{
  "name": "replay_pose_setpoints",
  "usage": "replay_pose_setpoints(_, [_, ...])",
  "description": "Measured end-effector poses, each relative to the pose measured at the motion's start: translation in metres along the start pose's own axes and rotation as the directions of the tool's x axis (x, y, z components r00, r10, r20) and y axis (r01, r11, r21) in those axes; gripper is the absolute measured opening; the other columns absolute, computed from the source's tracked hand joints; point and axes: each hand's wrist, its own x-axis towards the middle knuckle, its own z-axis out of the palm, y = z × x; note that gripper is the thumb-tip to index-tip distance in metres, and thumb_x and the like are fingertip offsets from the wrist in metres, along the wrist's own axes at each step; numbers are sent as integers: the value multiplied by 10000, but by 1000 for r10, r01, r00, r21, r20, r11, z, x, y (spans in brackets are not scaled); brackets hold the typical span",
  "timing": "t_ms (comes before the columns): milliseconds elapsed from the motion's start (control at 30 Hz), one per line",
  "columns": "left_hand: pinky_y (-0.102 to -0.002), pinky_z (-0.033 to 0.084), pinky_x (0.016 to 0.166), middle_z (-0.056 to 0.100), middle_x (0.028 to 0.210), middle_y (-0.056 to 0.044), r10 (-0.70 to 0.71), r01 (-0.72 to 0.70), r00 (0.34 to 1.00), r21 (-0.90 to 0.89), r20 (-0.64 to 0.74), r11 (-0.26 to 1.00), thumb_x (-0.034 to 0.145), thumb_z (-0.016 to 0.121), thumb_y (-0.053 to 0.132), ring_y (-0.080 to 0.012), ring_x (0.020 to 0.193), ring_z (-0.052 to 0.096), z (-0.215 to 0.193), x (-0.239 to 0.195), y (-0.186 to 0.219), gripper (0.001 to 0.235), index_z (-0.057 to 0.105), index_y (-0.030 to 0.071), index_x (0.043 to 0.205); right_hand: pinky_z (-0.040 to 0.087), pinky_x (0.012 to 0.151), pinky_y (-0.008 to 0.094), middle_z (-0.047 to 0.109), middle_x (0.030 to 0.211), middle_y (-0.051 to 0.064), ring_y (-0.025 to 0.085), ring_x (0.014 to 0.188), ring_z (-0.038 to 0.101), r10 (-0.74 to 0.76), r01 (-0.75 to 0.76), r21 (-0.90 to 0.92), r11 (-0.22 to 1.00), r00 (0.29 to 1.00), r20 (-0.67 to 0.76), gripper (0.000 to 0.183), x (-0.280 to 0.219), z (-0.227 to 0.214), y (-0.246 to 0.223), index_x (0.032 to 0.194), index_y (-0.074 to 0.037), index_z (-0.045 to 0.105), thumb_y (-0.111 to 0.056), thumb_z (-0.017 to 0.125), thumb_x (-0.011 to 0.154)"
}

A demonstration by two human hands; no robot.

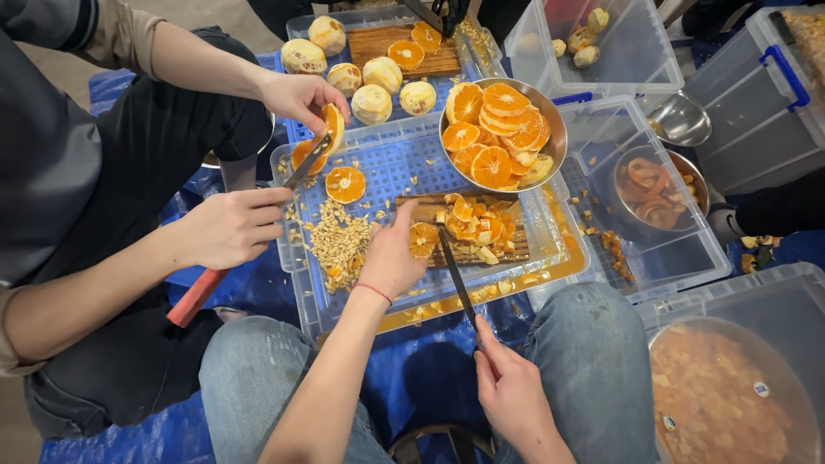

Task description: The person sits on the floor and uses a knife to cut oranges and other round fruits on a wooden cutting board. They slice the fruits into pieces and place them into a metal bowl. Other people are also present, peeling and cutting fruits nearby.

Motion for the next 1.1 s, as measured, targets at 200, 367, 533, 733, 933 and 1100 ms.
replay_pose_setpoints(200, [-467,536,962,701,1167,-192,-1,2,994,-15,105,1000,633,747,-22,-418,1086,585,-11,3,8,1031,344,185,1559,540,617,260,806,806,18,126,602,676,96,-99,37,994,993,61,573,2,-5,-9,1434,-259,604,-120,635,879])
replay_pose_setpoints(367, [-457,565,914,708,1151,-197,-3,5,1000,-82,24,997,622,724,-60,-418,1031,643,-9,3,5,970,399,159,1509,534,613,262,793,785,17,128,599,664,122,-124,23,992,991,52,559,1,-4,-12,1428,-260,610,-128,627,886])
replay_pose_setpoints(533, [-438,572,879,731,1107,-181,41,-41,999,-71,-8,997,639,764,27,-405,981,678,-1,3,1,938,420,146,1503,521,556,268,746,710,31,125,545,628,37,-36,21,999,998,-44,553,-5,2,-11,1405,-222,628,-97,651,867])
replay_pose_setpoints(733, [-424,548,977,715,1223,-133,2,1,1000,-99,30,995,624,765,9,-354,1131,646,-1,7,4,969,395,164,1506,577,671,313,749,773,67,194,641,699,-12,10,-66,998,999,-29,551,0,16,-22,1424,-205,595,-128,630,879])
replay_pose_setpoints(933, [-412,569,926,735,1164,-128,-5,10,999,-123,38,992,602,716,-9,-344,1084,679,-2,11,4,926,428,126,1471,582,684,462,755,852,169,361,690,731,5,1,-191,982,1000,28,558,29,17,-42,1473,-230,528,-163,562,919])
replay_pose_setpoints(1100, [-408,571,895,749,1148,-114,19,-19,1000,-127,-1,992,614,751,27,-342,1039,699,3,10,-1,910,434,116,1462,562,627,450,758,799,169,346,639,723,-108,98,-142,985,992,-64,577,30,31,-30,1458,-160,540,-97,582,885])
